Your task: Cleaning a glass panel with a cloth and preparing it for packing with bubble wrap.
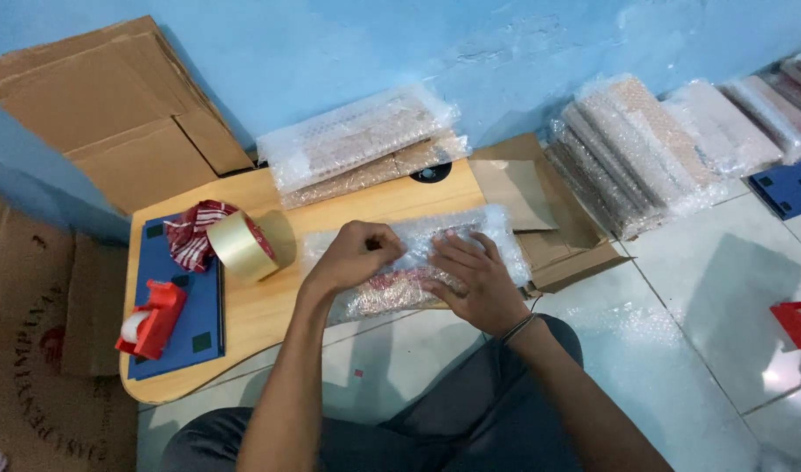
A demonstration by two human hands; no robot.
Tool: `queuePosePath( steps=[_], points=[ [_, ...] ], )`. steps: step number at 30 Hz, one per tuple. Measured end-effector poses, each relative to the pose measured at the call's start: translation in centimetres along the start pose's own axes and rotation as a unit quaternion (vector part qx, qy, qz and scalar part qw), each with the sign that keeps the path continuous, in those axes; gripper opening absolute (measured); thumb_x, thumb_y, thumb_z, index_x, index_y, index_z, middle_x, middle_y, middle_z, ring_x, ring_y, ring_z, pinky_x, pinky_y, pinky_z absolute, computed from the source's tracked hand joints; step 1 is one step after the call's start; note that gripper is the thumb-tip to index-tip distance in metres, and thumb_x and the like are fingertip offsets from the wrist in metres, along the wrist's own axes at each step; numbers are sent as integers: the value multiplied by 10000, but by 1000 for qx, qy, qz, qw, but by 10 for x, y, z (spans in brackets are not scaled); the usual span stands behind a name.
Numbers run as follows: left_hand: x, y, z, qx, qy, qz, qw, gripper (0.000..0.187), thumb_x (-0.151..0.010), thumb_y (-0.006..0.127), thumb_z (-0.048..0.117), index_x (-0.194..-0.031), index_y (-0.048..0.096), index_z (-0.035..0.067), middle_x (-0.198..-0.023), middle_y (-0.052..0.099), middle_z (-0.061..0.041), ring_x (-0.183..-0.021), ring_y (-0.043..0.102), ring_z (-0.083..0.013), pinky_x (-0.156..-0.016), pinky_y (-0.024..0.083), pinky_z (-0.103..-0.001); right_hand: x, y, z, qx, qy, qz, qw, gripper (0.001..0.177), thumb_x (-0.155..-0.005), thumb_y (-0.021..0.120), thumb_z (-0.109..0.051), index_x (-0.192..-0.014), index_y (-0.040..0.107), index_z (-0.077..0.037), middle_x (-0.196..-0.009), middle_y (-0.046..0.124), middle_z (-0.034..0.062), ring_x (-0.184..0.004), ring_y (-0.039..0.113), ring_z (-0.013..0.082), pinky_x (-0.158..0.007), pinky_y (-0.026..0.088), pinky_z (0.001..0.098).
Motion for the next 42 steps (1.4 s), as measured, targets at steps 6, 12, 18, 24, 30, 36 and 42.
queuePosePath(
  steps=[6, 12, 18, 24, 30, 36, 42],
  points=[
    [-18, 21, 6, -104, -27, -98, 989, 233, -796, 721, 289, -746, 777, 69, -630, 645, -110, -687, 646, -271, -706, 519, -416, 4, 6, 6, -39, -3, 33, 999, 389, -863, 855, -345, -1202, 769, -174, -1364, 689, 82, -1379, 549, 297, -1186, 294, 557],
    [-25, 28, 5, -205, -31, -117, 971, 277, -747, 718, 317, -850, 817, 81, -803, 771, -160, -893, 743, -391, -831, 566, -470, 2, 2, 3, -41, 17, 34, 998, 347, -843, 851, -347, -1135, 792, -167, -1336, 705, 86, -1355, 575, 297, -1188, 301, 538],
    [-29, 31, 0, -211, -30, -108, 971, 297, -729, 705, 307, -871, 810, 69, -865, 787, -181, -940, 746, -411, -851, 587, -486, -3, -2, 2, -51, 59, 31, 996, 302, -833, 858, -296, -1099, 807, -162, -1293, 721, 99, -1326, 601, 304, -1190, 296, 520],
    [-25, 30, 3, -248, -36, -81, 965, 257, -727, 729, 307, -846, 812, 96, -864, 788, -168, -927, 752, -397, -833, 601, -480, -1, 7, 7, -14, 72, 57, 996, 237, -844, 878, -281, -1047, 822, -173, -1224, 749, 68, -1288, 635, 253, -1179, 322, 478],
    [-20, 21, 7, -274, -63, -46, 958, 249, -726, 796, 271, -869, 797, 66, -923, 755, -252, -966, 732, -474, -854, 587, -555, -4, 1, 3, -31, 77, 73, 994, 264, -813, 913, -309, -1012, 827, -159, -1164, 765, 87, -1255, 658, 267, -1170, 340, 473],
    [-33, 22, 2, -366, -47, -14, 929, 404, -725, 874, 328, -997, 740, 61, -945, 702, -185, -1005, 715, -475, -876, 566, -605, -5, 0, -1, -16, 72, 74, 995, 271, -820, 901, -335, -1020, 831, -166, -1165, 766, 91, -1250, 664, 264, -1176, 340, 459],
    [-20, 21, -14, -274, -79, -25, 958, 227, -743, 850, 319, -831, 725, 151, -945, 721, -144, -1018, 720, -448, -899, 555, -552, 1, 6, 8, -24, 59, 95, 993, 307, -772, 943, -314, -1030, 825, -197, -1209, 749, 40, -1290, 632, 217, -1193, 327, 477]
  ],
)
Point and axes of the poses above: each hand's wrist, its own x-axis away from the middle knuckle, its own y-axis out of the palm, z = x × y, the point moved 10 cm from there along -x, towards the middle knuckle
